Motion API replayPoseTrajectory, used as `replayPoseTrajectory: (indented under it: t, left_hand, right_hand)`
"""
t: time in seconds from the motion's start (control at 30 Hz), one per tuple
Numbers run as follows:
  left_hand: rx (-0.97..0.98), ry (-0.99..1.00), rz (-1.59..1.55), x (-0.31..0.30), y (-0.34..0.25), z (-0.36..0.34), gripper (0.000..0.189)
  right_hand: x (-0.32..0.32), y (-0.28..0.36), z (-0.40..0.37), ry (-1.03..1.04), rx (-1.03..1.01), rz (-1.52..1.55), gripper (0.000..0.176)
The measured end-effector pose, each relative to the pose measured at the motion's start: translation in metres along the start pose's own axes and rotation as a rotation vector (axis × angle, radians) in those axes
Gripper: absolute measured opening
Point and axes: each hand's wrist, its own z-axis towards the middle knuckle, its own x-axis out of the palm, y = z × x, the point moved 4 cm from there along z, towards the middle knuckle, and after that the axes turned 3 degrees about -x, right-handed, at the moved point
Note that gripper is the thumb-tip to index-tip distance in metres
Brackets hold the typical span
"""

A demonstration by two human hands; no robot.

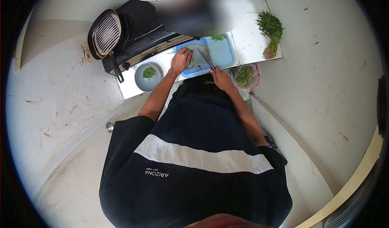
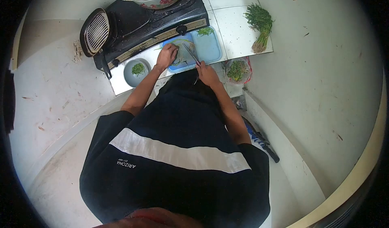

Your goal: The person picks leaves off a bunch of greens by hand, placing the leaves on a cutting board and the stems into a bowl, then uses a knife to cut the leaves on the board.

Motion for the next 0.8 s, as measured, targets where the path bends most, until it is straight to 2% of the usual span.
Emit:
replayPoseTrajectory:
  t: [0.1, 0.17, 0.23, 0.53, 0.7, 0.8]
  left_hand:
    - [-0.081, -0.073, 0.007, -0.012, -0.001, 0.004, 0.014]
    - [-0.108, -0.064, 0.011, -0.015, 0.003, 0.008, 0.016]
    - [-0.030, 0.021, 0.100, -0.010, 0.008, 0.016, 0.019]
    - [0.036, 0.185, 0.198, 0.004, 0.019, 0.023, 0.017]
    - [0.140, 0.238, 0.136, -0.015, 0.020, 0.025, 0.016]
    - [0.228, 0.272, 0.040, -0.021, 0.012, 0.032, 0.015]
  right_hand:
    - [-0.007, -0.001, -0.007, -0.106, -0.052, 0.086, 0.038]
    - [-0.010, -0.002, -0.013, -0.112, 0.020, 0.215, 0.037]
    - [-0.012, -0.001, -0.018, -0.108, 0.069, 0.221, 0.036]
    - [-0.009, -0.012, -0.034, -0.256, 0.204, 0.300, 0.038]
    - [-0.012, -0.003, -0.038, -0.314, 0.299, 0.351, 0.038]
    - [-0.001, -0.002, -0.041, -0.311, 0.424, 0.431, 0.037]
